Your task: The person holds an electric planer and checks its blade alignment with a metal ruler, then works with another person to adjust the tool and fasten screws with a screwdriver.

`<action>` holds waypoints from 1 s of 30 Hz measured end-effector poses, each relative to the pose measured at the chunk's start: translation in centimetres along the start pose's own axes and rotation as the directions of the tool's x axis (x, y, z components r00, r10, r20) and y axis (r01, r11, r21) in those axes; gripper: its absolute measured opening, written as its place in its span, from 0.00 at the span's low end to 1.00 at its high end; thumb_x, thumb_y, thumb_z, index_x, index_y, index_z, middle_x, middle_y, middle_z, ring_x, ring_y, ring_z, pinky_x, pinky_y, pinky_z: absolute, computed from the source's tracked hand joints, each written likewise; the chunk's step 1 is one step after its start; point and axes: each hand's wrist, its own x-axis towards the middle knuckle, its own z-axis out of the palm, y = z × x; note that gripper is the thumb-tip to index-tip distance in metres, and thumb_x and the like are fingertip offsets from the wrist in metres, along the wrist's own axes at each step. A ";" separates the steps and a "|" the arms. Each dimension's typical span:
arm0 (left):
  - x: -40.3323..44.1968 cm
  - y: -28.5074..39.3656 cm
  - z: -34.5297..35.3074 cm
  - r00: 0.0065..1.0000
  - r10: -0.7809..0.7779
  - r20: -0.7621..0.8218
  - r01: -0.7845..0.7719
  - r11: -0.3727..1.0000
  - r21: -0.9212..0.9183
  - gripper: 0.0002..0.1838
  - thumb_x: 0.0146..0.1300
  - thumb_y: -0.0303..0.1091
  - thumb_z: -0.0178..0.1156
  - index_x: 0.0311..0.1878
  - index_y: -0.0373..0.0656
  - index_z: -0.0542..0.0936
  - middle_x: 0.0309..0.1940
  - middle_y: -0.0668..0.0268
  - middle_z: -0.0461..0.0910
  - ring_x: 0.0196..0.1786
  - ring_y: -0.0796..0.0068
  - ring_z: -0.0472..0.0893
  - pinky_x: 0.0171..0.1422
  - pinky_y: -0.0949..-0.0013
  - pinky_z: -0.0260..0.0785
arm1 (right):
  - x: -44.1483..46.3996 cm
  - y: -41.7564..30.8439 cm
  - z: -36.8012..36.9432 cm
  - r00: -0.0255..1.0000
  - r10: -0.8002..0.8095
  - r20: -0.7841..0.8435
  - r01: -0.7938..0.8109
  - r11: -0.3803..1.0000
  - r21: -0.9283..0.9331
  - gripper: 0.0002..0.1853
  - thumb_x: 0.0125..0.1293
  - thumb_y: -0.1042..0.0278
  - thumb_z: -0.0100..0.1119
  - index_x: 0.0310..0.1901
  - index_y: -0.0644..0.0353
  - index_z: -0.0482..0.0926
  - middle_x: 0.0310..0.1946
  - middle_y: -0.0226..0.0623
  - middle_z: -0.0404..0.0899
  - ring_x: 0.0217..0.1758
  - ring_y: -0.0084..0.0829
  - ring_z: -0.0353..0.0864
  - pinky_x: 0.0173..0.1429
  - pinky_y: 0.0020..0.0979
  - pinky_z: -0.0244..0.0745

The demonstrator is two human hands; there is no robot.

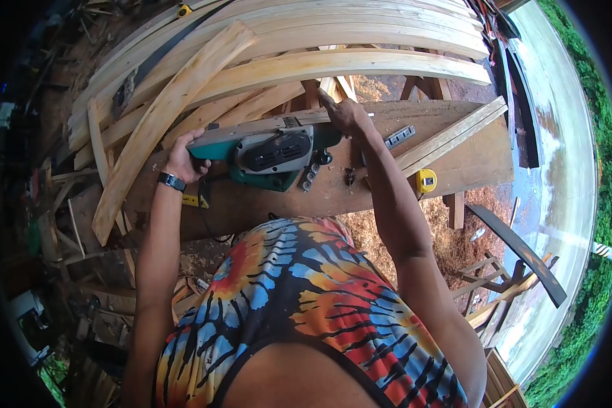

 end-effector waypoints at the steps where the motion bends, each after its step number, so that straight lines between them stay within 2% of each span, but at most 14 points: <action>1: -0.3 -0.2 0.3 1.000 0.007 0.008 -0.007 1.000 0.006 0.28 0.70 0.62 0.55 0.52 0.44 0.81 0.30 0.56 0.86 0.23 0.69 0.82 0.22 0.72 0.65 | 0.0 0.5 0.0 0.999 -0.047 -0.010 0.047 0.999 -0.021 0.50 0.72 0.20 0.39 0.40 0.73 0.84 0.26 0.61 0.82 0.26 0.48 0.86 0.35 0.46 0.81; 5: -2.2 -1.1 2.3 0.995 0.096 -0.005 -0.096 0.995 0.039 0.29 0.70 0.62 0.54 0.49 0.42 0.82 0.28 0.56 0.85 0.21 0.70 0.81 0.21 0.72 0.67 | 1.2 3.2 1.1 0.989 -0.137 -0.045 0.135 0.989 -0.061 0.25 0.80 0.41 0.42 0.66 0.46 0.77 0.28 0.62 0.81 0.30 0.53 0.86 0.37 0.49 0.80; 8: -2.6 -0.4 3.1 0.993 0.120 0.022 -0.121 0.991 0.051 0.28 0.70 0.61 0.54 0.51 0.43 0.82 0.28 0.58 0.85 0.21 0.69 0.82 0.21 0.72 0.69 | 2.5 6.0 1.9 0.955 -0.295 -0.029 0.287 0.945 -0.156 0.26 0.81 0.56 0.42 0.78 0.29 0.62 0.28 0.63 0.79 0.32 0.57 0.85 0.39 0.52 0.79; 10: -1.7 0.4 3.1 0.992 0.103 0.076 -0.108 0.992 0.061 0.28 0.72 0.60 0.54 0.51 0.42 0.81 0.29 0.60 0.86 0.22 0.69 0.83 0.21 0.72 0.68 | 2.6 6.5 1.7 0.964 -0.262 -0.040 0.256 0.959 -0.125 0.21 0.80 0.49 0.44 0.70 0.41 0.70 0.27 0.65 0.79 0.33 0.59 0.85 0.42 0.52 0.78; 12: -1.3 0.4 3.5 0.991 0.112 0.069 -0.117 0.990 0.078 0.27 0.72 0.59 0.54 0.51 0.42 0.81 0.29 0.60 0.86 0.22 0.69 0.83 0.21 0.72 0.67 | 2.6 6.3 1.2 0.990 -0.126 -0.061 0.127 0.992 -0.001 0.26 0.79 0.42 0.46 0.61 0.54 0.79 0.27 0.67 0.79 0.35 0.60 0.85 0.46 0.53 0.78; 14: -1.5 0.5 4.9 0.989 0.139 0.054 -0.145 0.983 0.116 0.27 0.72 0.58 0.50 0.50 0.41 0.82 0.29 0.57 0.86 0.21 0.71 0.82 0.22 0.74 0.68 | 3.2 6.9 0.9 0.988 -0.073 -0.133 0.086 0.992 0.092 0.47 0.72 0.23 0.45 0.34 0.75 0.82 0.28 0.68 0.80 0.37 0.62 0.85 0.48 0.54 0.77; 17: -1.2 0.3 6.5 0.970 0.232 0.075 -0.241 0.957 0.159 0.28 0.71 0.59 0.50 0.50 0.41 0.82 0.29 0.59 0.87 0.23 0.72 0.83 0.23 0.75 0.69 | 2.0 6.7 -0.5 0.982 -0.089 -0.165 0.101 0.993 0.064 0.46 0.73 0.25 0.45 0.37 0.75 0.83 0.29 0.70 0.80 0.40 0.63 0.86 0.49 0.55 0.76; 18: -1.1 0.4 6.9 0.970 0.228 0.088 -0.240 0.956 0.169 0.28 0.71 0.59 0.51 0.50 0.42 0.82 0.29 0.59 0.87 0.23 0.72 0.83 0.24 0.75 0.69 | 2.0 7.1 -0.3 0.952 -0.185 -0.245 0.202 0.978 0.046 0.47 0.73 0.23 0.44 0.36 0.75 0.84 0.33 0.72 0.81 0.44 0.66 0.86 0.52 0.55 0.77; 20: -0.7 1.0 7.7 0.968 0.224 0.114 -0.242 0.953 0.184 0.28 0.71 0.60 0.51 0.51 0.42 0.82 0.29 0.60 0.87 0.23 0.72 0.83 0.24 0.74 0.69 | 1.4 8.3 0.1 0.893 -0.353 -0.280 0.339 0.936 -0.100 0.39 0.76 0.30 0.45 0.44 0.66 0.86 0.35 0.70 0.82 0.46 0.65 0.85 0.53 0.55 0.78; 23: -0.4 1.3 8.0 0.958 0.265 0.109 -0.284 0.926 0.249 0.30 0.70 0.62 0.51 0.54 0.44 0.81 0.30 0.62 0.87 0.24 0.72 0.83 0.25 0.74 0.70 | 4.3 11.6 1.2 0.931 -0.276 -0.238 0.232 0.953 -0.196 0.20 0.79 0.49 0.48 0.67 0.36 0.79 0.33 0.59 0.85 0.41 0.63 0.86 0.50 0.54 0.81; 25: -0.8 1.4 8.3 0.959 0.266 0.099 -0.283 0.922 0.265 0.30 0.72 0.63 0.50 0.54 0.44 0.81 0.31 0.63 0.87 0.25 0.72 0.84 0.26 0.74 0.71 | 2.7 10.6 0.8 0.862 -0.434 -0.262 0.344 0.880 -0.328 0.21 0.79 0.50 0.49 0.70 0.35 0.76 0.33 0.58 0.85 0.39 0.61 0.87 0.47 0.54 0.82; 26: -1.2 1.3 8.3 0.960 0.268 0.085 -0.281 0.920 0.272 0.31 0.72 0.64 0.50 0.55 0.44 0.81 0.32 0.63 0.87 0.26 0.72 0.84 0.27 0.73 0.72 | 2.2 9.8 0.7 0.889 -0.354 -0.291 0.280 0.922 -0.267 0.25 0.78 0.44 0.50 0.60 0.53 0.85 0.37 0.60 0.86 0.39 0.61 0.87 0.46 0.52 0.83; 27: -1.5 1.4 8.1 0.957 0.275 0.087 -0.289 0.911 0.296 0.31 0.73 0.64 0.50 0.55 0.44 0.81 0.33 0.63 0.87 0.27 0.72 0.84 0.27 0.73 0.72 | 1.7 8.7 0.7 0.889 -0.241 -0.388 0.209 0.970 -0.124 0.27 0.77 0.43 0.54 0.53 0.60 0.88 0.38 0.59 0.87 0.41 0.57 0.89 0.45 0.49 0.84; 30: -1.4 2.2 7.2 0.957 0.269 0.110 -0.290 0.892 0.347 0.33 0.75 0.67 0.50 0.55 0.43 0.80 0.33 0.64 0.86 0.28 0.73 0.84 0.30 0.73 0.75 | -0.6 6.7 0.7 0.720 -0.341 -0.604 0.427 0.904 -0.001 0.21 0.76 0.50 0.61 0.52 0.60 0.88 0.40 0.51 0.90 0.44 0.49 0.91 0.47 0.43 0.85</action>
